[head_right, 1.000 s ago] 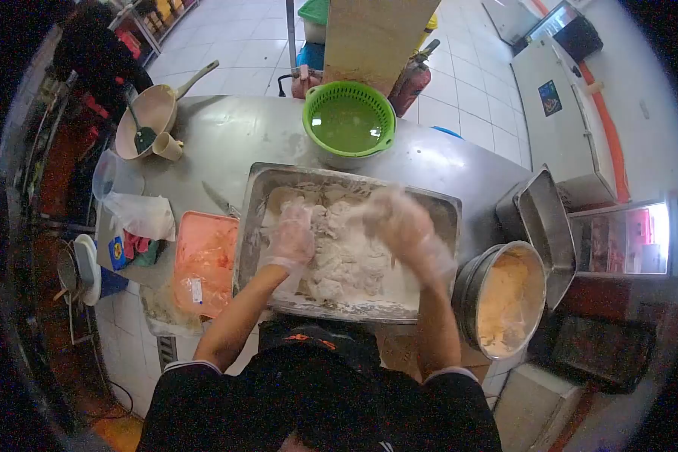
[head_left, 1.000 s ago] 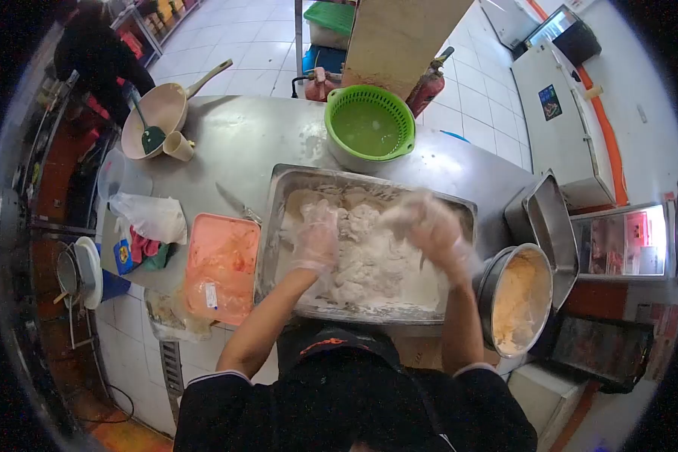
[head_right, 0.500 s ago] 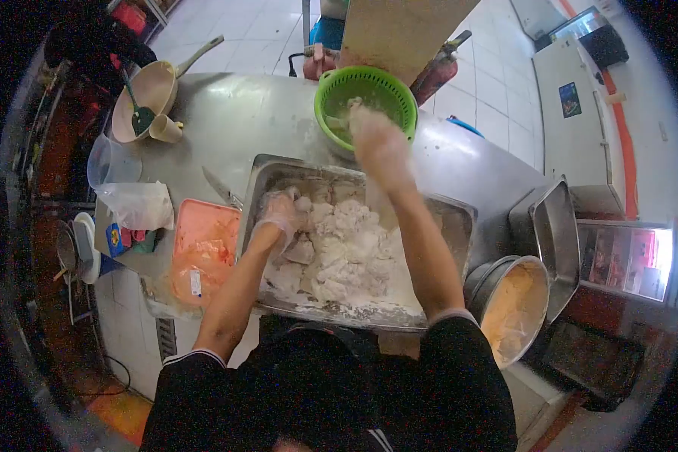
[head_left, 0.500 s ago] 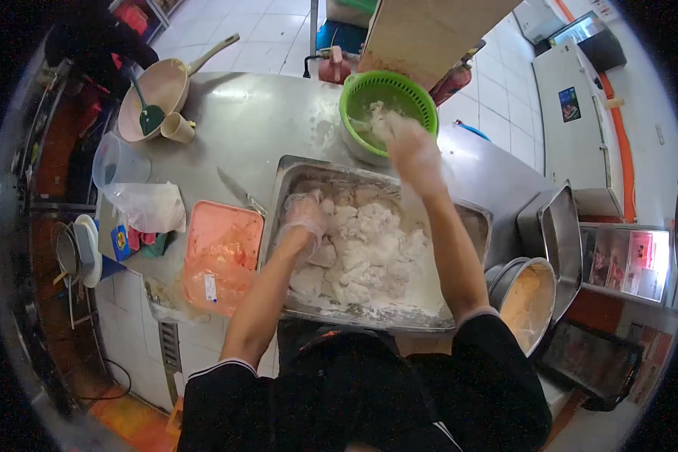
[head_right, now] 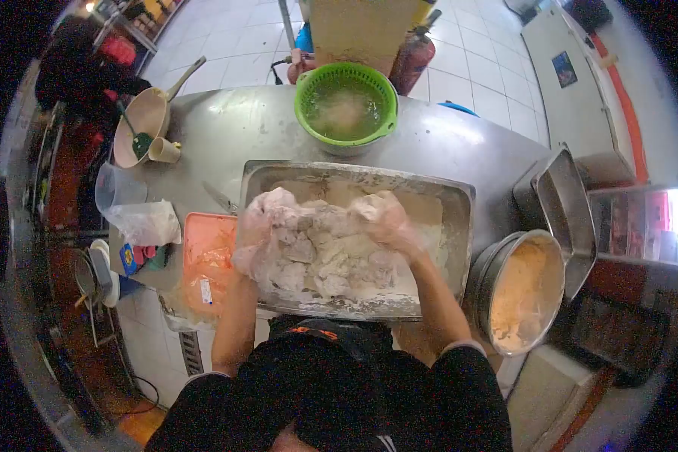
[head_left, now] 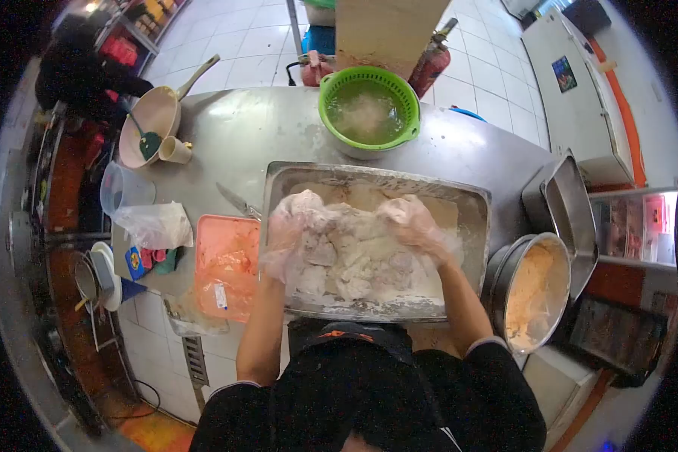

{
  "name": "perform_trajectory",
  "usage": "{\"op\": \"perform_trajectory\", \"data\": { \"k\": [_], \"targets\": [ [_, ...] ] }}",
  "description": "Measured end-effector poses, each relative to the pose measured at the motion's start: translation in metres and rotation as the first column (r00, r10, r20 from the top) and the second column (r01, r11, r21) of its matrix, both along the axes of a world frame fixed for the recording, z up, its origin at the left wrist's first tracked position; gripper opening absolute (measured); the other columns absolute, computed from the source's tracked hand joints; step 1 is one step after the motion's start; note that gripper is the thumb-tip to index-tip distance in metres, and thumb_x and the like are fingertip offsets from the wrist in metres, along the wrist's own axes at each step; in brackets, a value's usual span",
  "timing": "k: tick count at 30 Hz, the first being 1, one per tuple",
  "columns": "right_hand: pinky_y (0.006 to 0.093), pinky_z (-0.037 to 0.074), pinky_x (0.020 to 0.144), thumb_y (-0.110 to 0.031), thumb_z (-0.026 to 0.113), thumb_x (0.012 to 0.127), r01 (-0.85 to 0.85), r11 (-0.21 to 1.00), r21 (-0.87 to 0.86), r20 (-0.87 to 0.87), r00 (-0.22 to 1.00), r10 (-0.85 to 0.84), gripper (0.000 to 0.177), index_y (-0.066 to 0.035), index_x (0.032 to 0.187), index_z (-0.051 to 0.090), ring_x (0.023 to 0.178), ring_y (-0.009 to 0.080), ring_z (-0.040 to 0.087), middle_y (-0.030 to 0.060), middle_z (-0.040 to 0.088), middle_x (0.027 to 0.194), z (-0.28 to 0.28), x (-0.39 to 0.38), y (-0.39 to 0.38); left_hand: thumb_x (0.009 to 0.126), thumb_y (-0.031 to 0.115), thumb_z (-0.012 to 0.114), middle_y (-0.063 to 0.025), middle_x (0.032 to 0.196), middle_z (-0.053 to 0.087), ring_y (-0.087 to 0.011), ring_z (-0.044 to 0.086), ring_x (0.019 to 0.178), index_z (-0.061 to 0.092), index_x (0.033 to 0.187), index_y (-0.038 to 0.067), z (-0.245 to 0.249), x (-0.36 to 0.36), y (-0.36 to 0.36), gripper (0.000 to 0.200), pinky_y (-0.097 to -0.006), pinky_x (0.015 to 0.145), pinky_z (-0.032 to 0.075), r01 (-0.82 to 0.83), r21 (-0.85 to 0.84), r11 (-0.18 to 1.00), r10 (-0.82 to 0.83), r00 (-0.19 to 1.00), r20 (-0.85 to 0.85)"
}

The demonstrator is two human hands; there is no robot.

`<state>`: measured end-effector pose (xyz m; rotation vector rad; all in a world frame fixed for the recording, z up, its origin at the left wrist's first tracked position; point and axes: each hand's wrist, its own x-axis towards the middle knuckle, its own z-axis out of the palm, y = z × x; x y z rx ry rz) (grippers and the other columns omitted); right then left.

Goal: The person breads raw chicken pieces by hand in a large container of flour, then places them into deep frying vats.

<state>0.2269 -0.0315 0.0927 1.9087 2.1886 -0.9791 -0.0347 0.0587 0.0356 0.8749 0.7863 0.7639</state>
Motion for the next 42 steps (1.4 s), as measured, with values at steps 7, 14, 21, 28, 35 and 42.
{"op": "perform_trajectory", "data": {
  "k": [7,14,21,28,35,42],
  "targets": [
    [0.0325,0.040,0.098,-0.015,0.069,0.082,0.559,0.825,-0.082,-0.764,0.496,-0.412,0.078,-0.001,0.145,0.026,0.120,0.0212,0.047,0.0108,0.046,0.132,-0.005,-0.044,-0.027,0.083,0.016,0.060,-0.0114,0.096,0.061,-0.0275,0.059,0.090,0.063,0.099,0.005,-0.014,0.071,-0.055,0.020,-0.0375,0.085,0.047,0.130,0.359,0.924,-0.114,0.991,-0.064],
    [0.0286,0.051,0.076,-0.021,0.063,0.086,0.720,0.653,-0.237,-0.638,0.391,-0.663,0.032,-0.001,0.111,0.065,0.083,0.0165,0.064,0.0083,0.068,0.095,0.039,-0.025,-0.035,0.081,0.033,0.063,-0.0192,0.119,0.058,-0.0356,0.058,0.104,0.049,0.130,0.005,-0.008,0.063,-0.029,0.058,-0.0433,0.092,0.045,0.579,0.348,0.738,0.079,0.438,-0.896],
    [0.0266,0.046,0.057,-0.025,0.059,0.086,0.738,0.671,0.066,-0.648,0.543,-0.534,0.025,-0.003,0.093,0.070,0.062,0.0091,0.057,0.0028,0.062,0.069,0.112,0.003,0.087,0.081,0.034,0.063,-0.0208,0.122,0.052,-0.0359,0.056,0.105,0.046,0.131,0.009,-0.022,0.050,-0.039,0.058,-0.0459,0.089,0.048,0.804,0.429,0.411,0.270,0.342,-0.900],
    [0.0304,0.049,0.061,-0.030,0.061,0.085,0.480,0.855,0.195,-0.395,0.837,-0.379,0.024,-0.009,0.092,0.071,0.066,0.0185,0.061,0.0068,0.066,0.077,0.025,0.031,0.199,0.080,0.018,0.058,-0.0203,0.119,0.054,-0.0326,0.061,0.098,0.046,0.134,0.015,-0.006,0.034,-0.044,0.055,-0.0427,0.079,0.053,0.839,0.261,0.478,0.203,0.183,-0.962],
    [0.0383,0.047,0.066,-0.016,0.052,0.085,0.022,0.582,0.813,-0.075,0.995,0.066,0.021,-0.005,0.101,0.059,0.076,0.0269,0.058,0.0133,0.057,0.082,-0.032,-0.023,0.040,0.082,0.017,0.056,-0.0205,0.099,0.063,-0.0333,0.064,0.090,0.046,0.135,0.017,-0.069,0.034,-0.025,0.054,-0.0445,0.082,0.051,0.769,0.199,0.608,-0.012,0.259,-0.966],
    [0.0444,0.048,0.076,-0.037,0.064,0.082,0.031,0.996,0.087,0.076,0.996,-0.038,0.057,-0.006,0.128,0.051,0.094,0.0306,0.058,0.0170,0.062,0.101,-0.056,-0.041,-0.015,0.079,0.034,0.068,-0.0164,0.096,0.065,-0.0321,0.063,0.093,0.058,0.107,0.006,0.003,0.021,-0.003,0.040,-0.0373,0.079,0.048,0.519,0.411,0.749,-0.074,0.683,-0.727]
  ]
}}
